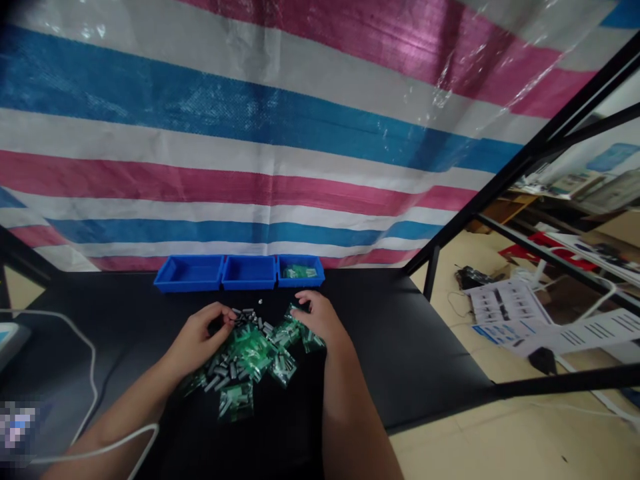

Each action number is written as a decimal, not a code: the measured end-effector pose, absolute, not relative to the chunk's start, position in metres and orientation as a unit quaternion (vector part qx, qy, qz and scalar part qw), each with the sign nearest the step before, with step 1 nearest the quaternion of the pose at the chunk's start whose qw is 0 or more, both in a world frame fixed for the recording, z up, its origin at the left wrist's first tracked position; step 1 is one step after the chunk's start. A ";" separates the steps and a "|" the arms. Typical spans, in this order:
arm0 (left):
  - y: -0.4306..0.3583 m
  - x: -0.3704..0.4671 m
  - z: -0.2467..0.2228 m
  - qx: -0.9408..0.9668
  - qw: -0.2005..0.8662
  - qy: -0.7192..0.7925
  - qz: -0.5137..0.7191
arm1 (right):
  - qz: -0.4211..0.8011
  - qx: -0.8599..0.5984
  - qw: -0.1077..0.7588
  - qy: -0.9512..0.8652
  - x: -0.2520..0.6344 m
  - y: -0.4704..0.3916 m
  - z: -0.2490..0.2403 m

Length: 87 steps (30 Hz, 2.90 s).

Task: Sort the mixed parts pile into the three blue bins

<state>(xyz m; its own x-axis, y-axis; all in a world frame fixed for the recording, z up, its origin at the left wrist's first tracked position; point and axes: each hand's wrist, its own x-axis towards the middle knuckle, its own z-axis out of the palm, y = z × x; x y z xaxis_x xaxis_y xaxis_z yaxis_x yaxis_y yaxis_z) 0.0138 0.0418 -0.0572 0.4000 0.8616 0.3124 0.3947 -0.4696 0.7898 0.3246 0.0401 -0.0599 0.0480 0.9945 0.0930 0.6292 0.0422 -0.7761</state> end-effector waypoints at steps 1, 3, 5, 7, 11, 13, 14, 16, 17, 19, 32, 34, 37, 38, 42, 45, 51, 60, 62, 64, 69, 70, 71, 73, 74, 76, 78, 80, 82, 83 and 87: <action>0.042 0.014 -0.058 0.774 0.318 0.407 0.366 | 0.286 -0.632 0.307 -0.652 0.327 0.038 -0.061; 0.043 0.013 -0.060 0.773 0.320 0.413 0.360 | 0.305 -0.626 0.274 -0.663 0.328 0.037 -0.063; 0.043 0.014 -0.060 0.775 0.320 0.415 0.353 | 0.300 -0.633 0.271 -0.661 0.327 0.039 -0.066; 0.043 0.014 -0.060 0.778 0.320 0.414 0.347 | 0.286 -0.637 0.272 -0.662 0.325 0.041 -0.067; 0.043 0.015 -0.057 0.779 0.322 0.411 0.347 | 0.252 -0.615 0.300 -0.684 0.321 0.043 -0.062; 0.042 0.015 -0.056 0.777 0.323 0.414 0.349 | 0.249 -0.595 0.344 -0.682 0.320 0.044 -0.059; 0.042 0.014 -0.056 0.775 0.323 0.416 0.349 | 0.260 -0.586 0.375 -0.670 0.319 0.045 -0.058; 0.041 0.014 -0.055 0.774 0.323 0.418 0.350 | 0.314 -0.564 0.443 -0.622 0.317 0.047 -0.057; 0.041 0.013 -0.055 0.773 0.324 0.419 0.350 | 0.349 -0.552 0.475 -0.590 0.316 0.048 -0.057; 0.041 0.013 -0.055 0.772 0.326 0.419 0.350 | 0.407 -0.531 0.528 -0.523 0.314 0.051 -0.059; 0.040 0.013 -0.050 0.769 0.326 0.407 0.369 | 0.296 -0.589 0.603 -0.448 0.299 0.072 -0.069; 0.040 0.012 -0.050 0.769 0.326 0.406 0.371 | 0.252 -0.623 0.520 -0.527 0.307 0.061 -0.069; 0.040 0.012 -0.052 0.773 0.327 0.403 0.365 | 0.296 -0.608 0.358 -0.644 0.322 0.043 -0.061; 0.040 0.012 -0.052 0.774 0.328 0.403 0.362 | 0.324 -0.592 0.306 -0.671 0.326 0.037 -0.058; 0.040 0.012 -0.053 0.774 0.331 0.406 0.355 | 0.359 -0.566 0.202 -0.714 0.335 0.027 -0.051; 0.040 0.013 -0.052 0.776 0.334 0.410 0.344 | 0.335 -0.575 0.193 -0.721 0.332 0.030 -0.052; 0.041 0.013 -0.051 0.779 0.328 0.411 0.342 | 0.330 -0.566 0.277 -0.703 0.330 0.038 -0.050; 0.042 0.011 -0.051 0.775 0.325 0.411 0.353 | 0.430 -0.557 0.469 -0.533 0.323 0.050 -0.053; 0.042 0.011 -0.050 0.774 0.327 0.412 0.353 | 0.430 -0.543 0.560 -0.455 0.318 0.060 -0.053; 0.042 0.011 -0.049 0.772 0.327 0.415 0.353 | 0.411 -0.526 0.645 -0.373 0.314 0.071 -0.054; 0.042 0.010 -0.048 0.773 0.325 0.413 0.356 | 0.339 -0.586 0.664 -0.316 0.312 0.082 -0.065; 0.041 0.009 -0.048 0.773 0.324 0.411 0.358 | 0.304 -0.616 0.633 -0.358 0.312 0.079 -0.068; 0.041 0.009 -0.048 0.773 0.324 0.410 0.360 | 0.266 -0.639 0.588 -0.418 0.312 0.075 -0.070; 0.041 0.009 -0.048 0.775 0.325 0.407 0.358 | 0.204 -0.651 0.471 -0.559 0.309 0.065 -0.071; 0.041 0.010 -0.048 0.776 0.327 0.406 0.356 | 0.187 -0.642 0.411 -0.619 0.306 0.059 -0.071; 0.041 0.010 -0.048 0.776 0.328 0.406 0.353 | 0.178 -0.624 0.311 -0.694 0.300 0.051 -0.069; 0.041 0.010 -0.048 0.776 0.329 0.408 0.351 | 0.177 -0.619 0.255 -0.722 0.295 0.046 -0.068; 0.041 0.011 -0.049 0.776 0.330 0.409 0.349 | 0.176 -0.618 0.242 -0.727 0.293 0.045 -0.069; 0.042 0.011 -0.050 0.777 0.331 0.409 0.346 | 0.197 -0.618 0.263 -0.714 0.295 0.046 -0.071; 0.042 0.011 -0.051 0.777 0.331 0.409 0.346 | 0.221 -0.618 0.283 -0.699 0.298 0.047 -0.072; 0.043 0.011 -0.054 0.779 0.330 0.409 0.343 | 0.337 -0.587 0.395 -0.621 0.307 0.049 -0.071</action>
<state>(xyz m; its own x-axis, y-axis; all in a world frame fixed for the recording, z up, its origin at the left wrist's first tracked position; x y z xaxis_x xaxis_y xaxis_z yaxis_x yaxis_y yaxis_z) 0.0115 0.0426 -0.0537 0.4302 0.8632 0.2642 0.4102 -0.4477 0.7945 0.3069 0.0490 -0.0707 0.0014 0.9955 0.0951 0.4633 0.0837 -0.8822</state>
